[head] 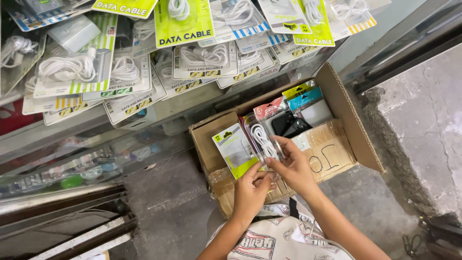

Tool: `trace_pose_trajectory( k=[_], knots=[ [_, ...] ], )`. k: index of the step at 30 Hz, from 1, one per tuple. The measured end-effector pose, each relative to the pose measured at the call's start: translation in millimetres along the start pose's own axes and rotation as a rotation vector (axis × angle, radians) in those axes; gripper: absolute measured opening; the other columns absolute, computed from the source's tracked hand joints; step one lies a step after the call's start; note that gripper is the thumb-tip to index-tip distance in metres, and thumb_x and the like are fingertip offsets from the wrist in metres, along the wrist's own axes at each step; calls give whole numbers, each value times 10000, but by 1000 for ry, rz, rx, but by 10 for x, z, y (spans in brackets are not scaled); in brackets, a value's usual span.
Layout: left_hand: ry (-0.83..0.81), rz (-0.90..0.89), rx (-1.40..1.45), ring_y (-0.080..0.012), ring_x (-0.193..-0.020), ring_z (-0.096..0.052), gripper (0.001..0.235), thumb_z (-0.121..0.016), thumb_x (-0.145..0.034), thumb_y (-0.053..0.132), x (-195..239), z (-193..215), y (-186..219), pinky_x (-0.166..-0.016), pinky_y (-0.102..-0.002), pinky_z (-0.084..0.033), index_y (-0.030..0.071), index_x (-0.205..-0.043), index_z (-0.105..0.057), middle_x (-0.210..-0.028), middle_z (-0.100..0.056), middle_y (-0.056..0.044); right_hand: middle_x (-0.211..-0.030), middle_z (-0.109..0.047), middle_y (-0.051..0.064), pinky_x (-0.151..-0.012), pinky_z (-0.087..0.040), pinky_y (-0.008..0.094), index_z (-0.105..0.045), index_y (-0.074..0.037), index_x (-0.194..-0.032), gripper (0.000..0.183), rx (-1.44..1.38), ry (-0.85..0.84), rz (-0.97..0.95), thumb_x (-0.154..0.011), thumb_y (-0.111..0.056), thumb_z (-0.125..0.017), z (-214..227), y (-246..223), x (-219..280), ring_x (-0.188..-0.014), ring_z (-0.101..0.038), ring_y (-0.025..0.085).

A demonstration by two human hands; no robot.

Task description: The person takes blister-packed data cables and chargers out of a cardboard box and arranges them on a glass display counter, stacking and spreading the packaged accessories across the surface.

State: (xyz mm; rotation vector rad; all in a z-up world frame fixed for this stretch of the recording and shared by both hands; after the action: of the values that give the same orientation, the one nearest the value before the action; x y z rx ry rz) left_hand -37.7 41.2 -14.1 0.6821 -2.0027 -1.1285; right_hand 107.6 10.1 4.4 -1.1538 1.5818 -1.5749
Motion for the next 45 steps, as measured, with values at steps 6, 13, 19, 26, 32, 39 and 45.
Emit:
trace_pose_trajectory(
  k=[6, 13, 19, 26, 32, 39, 45],
  knots=[
    [37, 44, -71, -124, -906, -715, 495, -690, -937, 174, -88, 246, 196, -691, -265, -623, -17, -1376, -565, -1107, -696, -81, -1166, -679, 70, -922, -532, 257, -567, 10, -1343, 532, -57, -44, -90, -837, 83, -714, 93, 99, 47, -1072, -643, 107],
    [20, 19, 239, -137, -1009, -681, 482, -739, -917, 152, -221, 466, 110, -868, -285, -580, 51, -1347, -547, -1127, -690, -94, -1118, -699, 76, -828, -523, 263, -610, -8, -1330, 539, -97, -139, -237, -811, 78, -726, -71, 120, 166, -995, -644, 118],
    [106, 132, 319, -166, -941, -717, 316, -677, -974, 148, -215, 539, 84, -827, -316, -609, 19, -1252, -597, -1072, -728, -85, -1252, -678, 7, -879, -528, 233, -580, -44, -1367, 559, -39, -199, -217, -832, 12, -729, -192, -23, 243, -1080, -629, 68],
    [223, 115, 364, -191, -913, -744, 247, -636, -973, 136, -223, 688, 151, -801, -335, -635, 41, -1201, -626, -1061, -737, -96, -1451, -518, 143, -927, -523, 373, -579, -128, -1386, 737, 687, -272, 296, -709, -178, -868, -321, -619, 334, -1225, -581, 263],
    [160, 120, 402, -195, -878, -757, 215, -618, -980, 159, -183, 640, 242, -762, -324, -630, 40, -1159, -622, -1053, -754, -109, -1515, -514, 79, -1036, -463, 484, -653, -192, -1345, 614, 1094, -370, 683, -748, -169, -796, -305, -358, 384, -1408, -464, 368],
    [94, 127, 414, -196, -870, -749, 271, -600, -1002, 264, -137, 684, 239, -720, -349, -656, 22, -1116, -638, -1009, -701, -91, -1430, -609, 123, -957, -479, 452, -691, -123, -1288, 487, 1002, -289, 851, -808, -45, -722, -144, -400, 313, -1354, -567, 356],
    [467, -266, -928, -294, -834, -690, 391, -775, -844, 281, 17, 802, 383, -723, -415, -565, 36, -1136, -689, -971, -678, -126, -1396, -610, 189, -1012, -484, 481, -681, -53, -1269, 563, 953, -177, 847, -709, 13, -679, -19, -506, 247, -1307, -578, 383]
  ],
)
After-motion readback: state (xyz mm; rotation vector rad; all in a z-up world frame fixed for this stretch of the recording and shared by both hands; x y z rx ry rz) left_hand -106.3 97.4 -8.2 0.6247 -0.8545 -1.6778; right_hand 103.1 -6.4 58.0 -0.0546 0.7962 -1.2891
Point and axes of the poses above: each hand's wrist, its own x-axis away from the middle knuckle, its own z-axis out of the back of the hand, y = z × x, the point moved 3 cm from there along -x, towards the middle knuckle
